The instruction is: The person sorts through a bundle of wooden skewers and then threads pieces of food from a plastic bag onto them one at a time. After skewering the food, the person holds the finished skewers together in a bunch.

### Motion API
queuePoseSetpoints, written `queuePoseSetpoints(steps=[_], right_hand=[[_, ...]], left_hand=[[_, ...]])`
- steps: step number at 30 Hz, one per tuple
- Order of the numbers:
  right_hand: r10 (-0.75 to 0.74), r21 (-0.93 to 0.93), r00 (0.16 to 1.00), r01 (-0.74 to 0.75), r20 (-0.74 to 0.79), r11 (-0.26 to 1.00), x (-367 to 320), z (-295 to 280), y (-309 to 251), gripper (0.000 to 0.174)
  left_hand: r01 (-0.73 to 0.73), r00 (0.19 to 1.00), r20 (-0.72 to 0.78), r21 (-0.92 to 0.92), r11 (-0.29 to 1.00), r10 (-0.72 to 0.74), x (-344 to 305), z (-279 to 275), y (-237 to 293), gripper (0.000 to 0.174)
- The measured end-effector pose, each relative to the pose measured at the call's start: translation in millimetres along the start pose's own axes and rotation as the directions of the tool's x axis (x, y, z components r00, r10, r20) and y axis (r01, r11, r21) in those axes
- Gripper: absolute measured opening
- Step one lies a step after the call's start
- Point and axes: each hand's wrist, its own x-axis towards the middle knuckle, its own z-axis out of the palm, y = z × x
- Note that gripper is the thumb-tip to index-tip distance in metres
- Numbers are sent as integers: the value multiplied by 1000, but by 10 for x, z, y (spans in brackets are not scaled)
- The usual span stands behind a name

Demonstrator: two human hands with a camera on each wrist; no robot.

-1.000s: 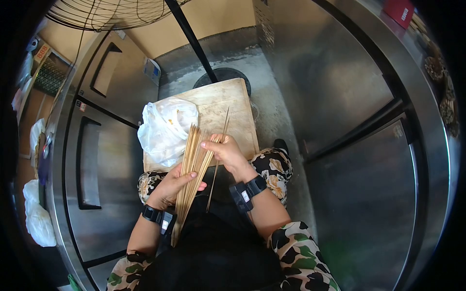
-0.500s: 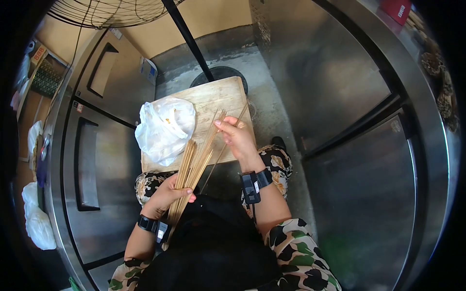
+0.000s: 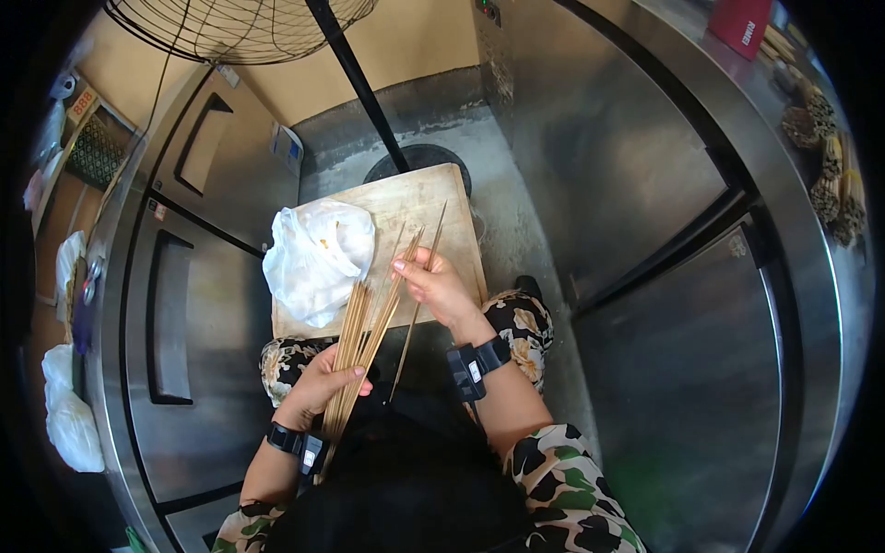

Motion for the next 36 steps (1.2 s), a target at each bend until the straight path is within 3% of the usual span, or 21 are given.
queuePoseSetpoints(steps=[7,10,15,17,20,23,26,32,33,36], right_hand=[[34,25,998,-33,-56,999,-79,39,-35,14],[20,42,1000,-20,11,999,-67,-30,17,18],[-216,-47,942,211,-257,976,-54,132,-487,20],[-252,-105,934,233,-253,967,-26,129,-816,22],[-266,-180,962,251,-61,951,-39,284,-1060,20],[-257,-243,951,211,-174,947,-67,506,-938,21],[-169,-209,978,140,-127,968,-133,626,-636,13],[-204,-176,975,186,-90,967,-270,923,-390,7],[-179,-203,976,151,-125,967,-319,1054,-400,9],[-12,-258,999,3,-36,966,-337,1059,-348,13]], left_hand=[[-18,999,46,26,999,17,4,66,-33,32],[-52,997,64,53,997,48,-9,105,-8,32],[-82,989,124,55,995,75,-138,23,-14,33],[-92,987,135,41,995,86,-238,11,33,31],[-142,972,193,21,990,136,-301,-24,66,31],[-168,966,196,-31,985,170,-341,-109,15,37],[-207,960,180,-68,976,216,-369,-162,-32,37],[-268,957,103,-33,963,270,-460,-216,-53,35],[-280,954,97,-39,959,283,-467,-231,-61,35],[-305,948,79,-64,950,310,-480,-276,-86,35]])
